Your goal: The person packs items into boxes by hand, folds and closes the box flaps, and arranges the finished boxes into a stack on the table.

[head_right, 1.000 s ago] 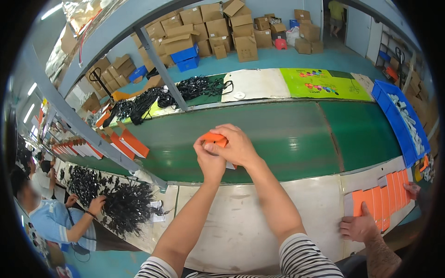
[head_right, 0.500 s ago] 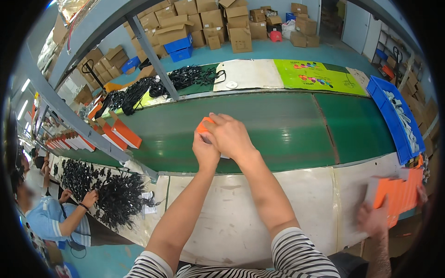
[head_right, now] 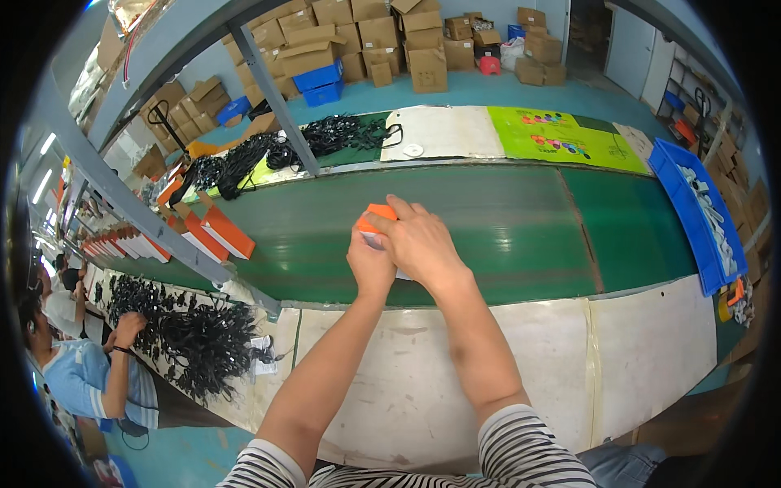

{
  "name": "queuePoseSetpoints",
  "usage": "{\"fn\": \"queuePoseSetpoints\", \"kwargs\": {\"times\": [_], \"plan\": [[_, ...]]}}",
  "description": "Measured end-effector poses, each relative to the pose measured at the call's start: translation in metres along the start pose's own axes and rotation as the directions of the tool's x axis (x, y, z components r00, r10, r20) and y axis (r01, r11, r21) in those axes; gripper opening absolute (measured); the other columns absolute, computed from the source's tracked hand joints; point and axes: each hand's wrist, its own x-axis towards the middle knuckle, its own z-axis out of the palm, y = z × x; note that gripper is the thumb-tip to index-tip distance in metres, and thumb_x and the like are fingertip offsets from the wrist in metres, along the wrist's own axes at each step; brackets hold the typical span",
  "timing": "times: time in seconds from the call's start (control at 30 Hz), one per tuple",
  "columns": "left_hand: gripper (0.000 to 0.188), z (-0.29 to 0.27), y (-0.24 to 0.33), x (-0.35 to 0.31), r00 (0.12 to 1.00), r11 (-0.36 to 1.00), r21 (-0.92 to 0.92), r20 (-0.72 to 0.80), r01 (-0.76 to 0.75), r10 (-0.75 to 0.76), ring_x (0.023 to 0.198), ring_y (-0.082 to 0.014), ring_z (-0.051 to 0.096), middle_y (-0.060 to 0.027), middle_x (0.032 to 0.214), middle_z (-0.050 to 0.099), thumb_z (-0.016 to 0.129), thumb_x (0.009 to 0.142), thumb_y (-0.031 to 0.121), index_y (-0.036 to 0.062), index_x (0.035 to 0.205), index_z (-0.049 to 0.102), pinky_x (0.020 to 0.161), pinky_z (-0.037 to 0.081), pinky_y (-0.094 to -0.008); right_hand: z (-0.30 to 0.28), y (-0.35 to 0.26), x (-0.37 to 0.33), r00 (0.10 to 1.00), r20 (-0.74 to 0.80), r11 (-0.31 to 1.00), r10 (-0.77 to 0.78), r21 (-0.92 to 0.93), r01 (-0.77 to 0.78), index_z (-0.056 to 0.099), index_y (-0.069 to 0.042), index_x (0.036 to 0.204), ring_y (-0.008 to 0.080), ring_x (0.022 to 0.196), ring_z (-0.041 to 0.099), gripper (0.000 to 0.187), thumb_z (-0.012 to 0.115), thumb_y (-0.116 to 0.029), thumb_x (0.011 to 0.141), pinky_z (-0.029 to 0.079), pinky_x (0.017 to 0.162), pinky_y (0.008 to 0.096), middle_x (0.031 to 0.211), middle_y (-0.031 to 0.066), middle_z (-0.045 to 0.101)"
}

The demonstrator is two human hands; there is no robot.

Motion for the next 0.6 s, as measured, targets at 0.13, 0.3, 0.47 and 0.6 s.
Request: {"fn": "queuePoseSetpoints", "kwargs": {"times": [0.13,0.3,0.47,0.6], "plan": [[0.069,0.001,-0.014,0.002,0.995,0.994,0.053,-0.036,-0.091,0.093,0.11,-0.0392,0.073,-0.0217,0.117,0.075,0.085,0.081,0.025,0.0049,0.141,0.055,0.094,0.057,-0.0444,0.006,0.006,0.003,0.997,0.066,0.961,-0.03,0.278,0.011,0.07,-0.021,0.14,0.0395,0.139,0.052,0.044,0.07,-0.02,0.096,0.046,0.114,0.0457,0.159,0.0199,0.048],[0.076,0.011,-0.003,0.001,0.999,0.996,0.085,0.054,-0.012,0.008,0.113,-0.0398,0.072,-0.0215,0.123,0.073,0.085,0.081,0.028,0.0058,0.145,0.05,0.092,0.057,-0.0451,0.018,0.035,0.005,0.996,-0.03,0.873,-0.087,0.48,0.091,0.073,-0.021,0.136,0.0399,0.138,0.053,0.043,0.074,-0.018,0.094,0.046,0.114,0.0449,0.155,0.0186,0.05],[0.08,-0.002,-0.001,-0.008,0.987,0.985,0.101,0.097,-0.14,0.13,0.112,-0.0394,0.072,-0.0214,0.126,0.072,0.085,0.082,0.03,0.0053,0.147,0.046,0.092,0.058,-0.0449,0.006,0.023,0.006,0.99,-0.002,0.931,-0.142,0.339,0.134,0.079,-0.013,0.122,0.0389,0.133,0.057,0.036,0.075,-0.011,0.087,0.051,0.108,0.0459,0.141,0.018,0.06],[0.111,-0.024,-0.025,-0.006,0.913,0.889,0.227,0.196,-0.397,0.357,0.13,-0.0411,0.062,-0.0281,0.143,0.059,0.092,0.075,0.034,-0.0005,0.16,0.029,0.107,0.052,-0.0457,0.005,0.019,0.007,0.984,-0.086,0.925,-0.153,0.338,0.174,0.079,-0.009,0.118,0.0379,0.128,0.062,0.037,0.076,-0.004,0.082,0.054,0.104,0.0448,0.137,0.0197,0.064]]}}
